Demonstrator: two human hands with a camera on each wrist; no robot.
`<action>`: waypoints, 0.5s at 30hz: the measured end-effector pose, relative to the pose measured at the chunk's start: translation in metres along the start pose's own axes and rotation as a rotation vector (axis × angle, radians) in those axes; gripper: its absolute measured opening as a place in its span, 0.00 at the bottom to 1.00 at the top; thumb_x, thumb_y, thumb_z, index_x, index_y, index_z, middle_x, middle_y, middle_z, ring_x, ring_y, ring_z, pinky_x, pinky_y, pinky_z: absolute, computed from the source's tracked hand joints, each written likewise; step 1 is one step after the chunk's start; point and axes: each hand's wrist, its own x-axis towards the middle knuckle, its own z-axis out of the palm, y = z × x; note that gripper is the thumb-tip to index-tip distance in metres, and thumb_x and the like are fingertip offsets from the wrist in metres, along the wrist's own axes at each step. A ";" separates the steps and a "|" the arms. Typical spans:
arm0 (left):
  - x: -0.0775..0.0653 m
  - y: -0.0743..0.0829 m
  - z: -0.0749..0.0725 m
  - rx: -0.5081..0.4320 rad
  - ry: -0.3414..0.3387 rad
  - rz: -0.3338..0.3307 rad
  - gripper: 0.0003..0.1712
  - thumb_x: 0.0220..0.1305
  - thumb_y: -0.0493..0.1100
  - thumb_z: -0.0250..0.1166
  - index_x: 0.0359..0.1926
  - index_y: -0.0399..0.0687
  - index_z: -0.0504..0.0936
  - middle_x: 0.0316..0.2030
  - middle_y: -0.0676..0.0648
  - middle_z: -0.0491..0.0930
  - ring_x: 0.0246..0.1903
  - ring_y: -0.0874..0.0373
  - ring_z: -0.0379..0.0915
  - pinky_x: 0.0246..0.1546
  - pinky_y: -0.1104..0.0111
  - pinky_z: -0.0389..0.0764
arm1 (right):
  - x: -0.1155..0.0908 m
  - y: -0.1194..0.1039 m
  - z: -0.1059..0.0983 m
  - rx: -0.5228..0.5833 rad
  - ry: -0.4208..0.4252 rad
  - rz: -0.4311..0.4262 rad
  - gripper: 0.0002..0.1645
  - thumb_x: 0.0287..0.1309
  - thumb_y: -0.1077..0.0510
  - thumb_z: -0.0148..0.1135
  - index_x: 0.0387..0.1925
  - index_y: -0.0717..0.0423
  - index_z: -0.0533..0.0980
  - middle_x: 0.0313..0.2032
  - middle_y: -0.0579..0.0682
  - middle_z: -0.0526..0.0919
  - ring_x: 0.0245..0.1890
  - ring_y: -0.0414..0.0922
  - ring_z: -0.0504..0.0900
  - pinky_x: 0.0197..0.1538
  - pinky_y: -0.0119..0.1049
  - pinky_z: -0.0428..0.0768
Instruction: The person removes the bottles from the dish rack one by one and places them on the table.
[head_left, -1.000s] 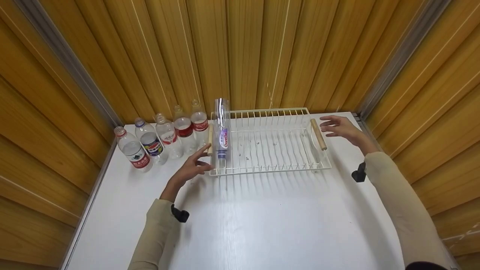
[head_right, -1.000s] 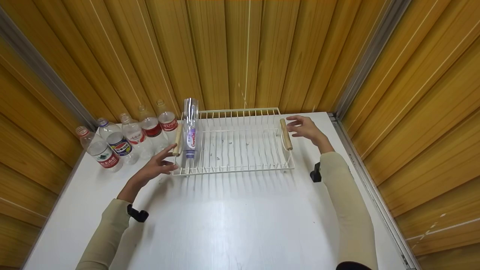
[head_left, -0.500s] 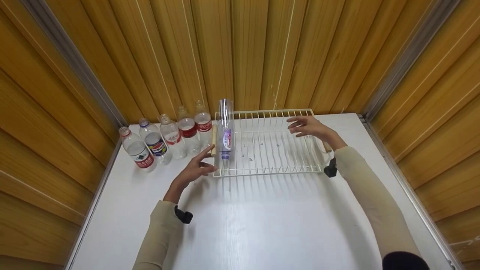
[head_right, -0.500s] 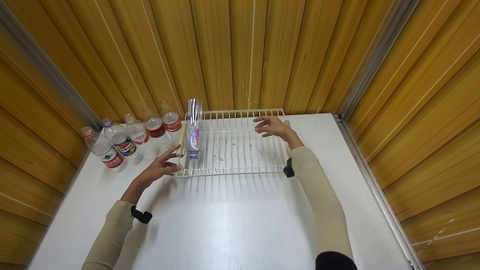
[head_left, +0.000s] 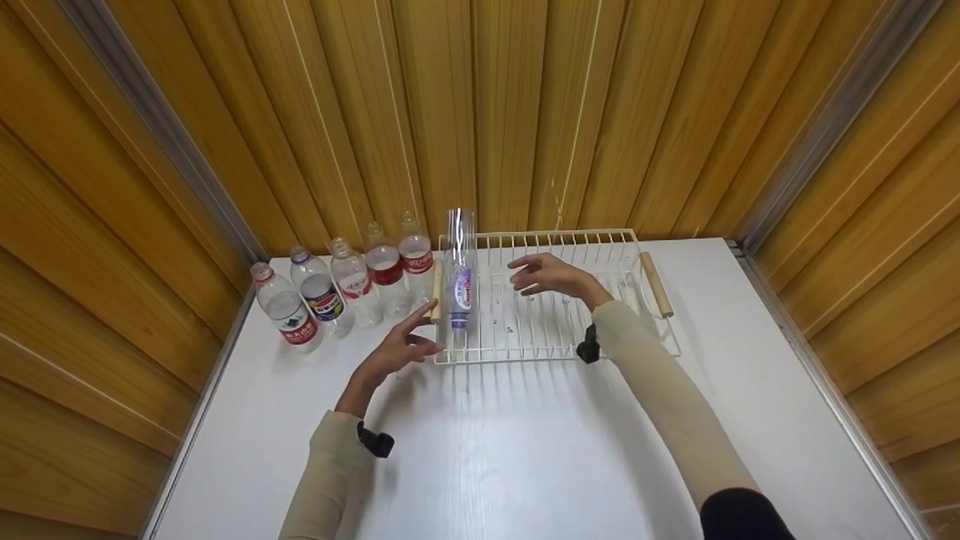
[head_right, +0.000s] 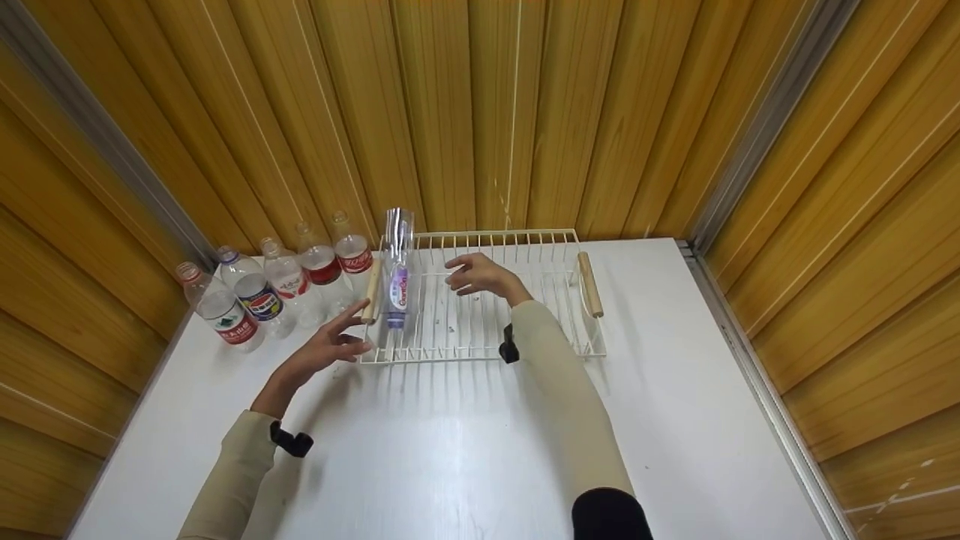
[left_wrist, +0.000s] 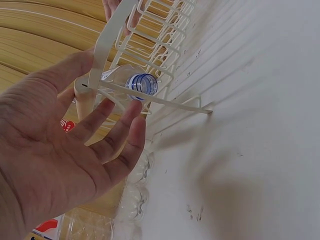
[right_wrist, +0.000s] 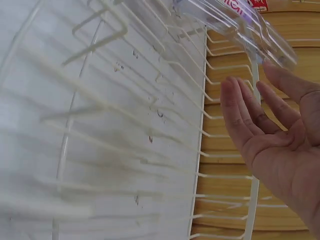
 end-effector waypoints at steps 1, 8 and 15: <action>-0.001 0.000 0.001 -0.001 0.003 -0.002 0.50 0.65 0.41 0.71 0.81 0.65 0.54 0.75 0.35 0.61 0.56 0.42 0.79 0.55 0.43 0.81 | 0.004 0.000 0.005 0.007 -0.010 0.009 0.32 0.73 0.65 0.56 0.73 0.67 0.62 0.55 0.59 0.79 0.58 0.57 0.81 0.71 0.60 0.71; -0.001 0.000 0.003 -0.008 0.001 -0.033 0.51 0.65 0.42 0.71 0.81 0.67 0.53 0.75 0.36 0.62 0.58 0.42 0.78 0.55 0.44 0.82 | 0.027 -0.011 0.035 0.093 -0.049 0.080 0.39 0.72 0.68 0.53 0.78 0.67 0.50 0.66 0.71 0.68 0.65 0.59 0.74 0.75 0.57 0.66; 0.001 -0.004 0.001 -0.032 -0.012 0.005 0.49 0.67 0.37 0.68 0.81 0.62 0.53 0.75 0.33 0.61 0.53 0.45 0.81 0.52 0.44 0.83 | 0.044 -0.019 0.049 0.166 -0.019 0.138 0.47 0.70 0.68 0.56 0.79 0.66 0.42 0.71 0.73 0.62 0.74 0.65 0.64 0.77 0.55 0.63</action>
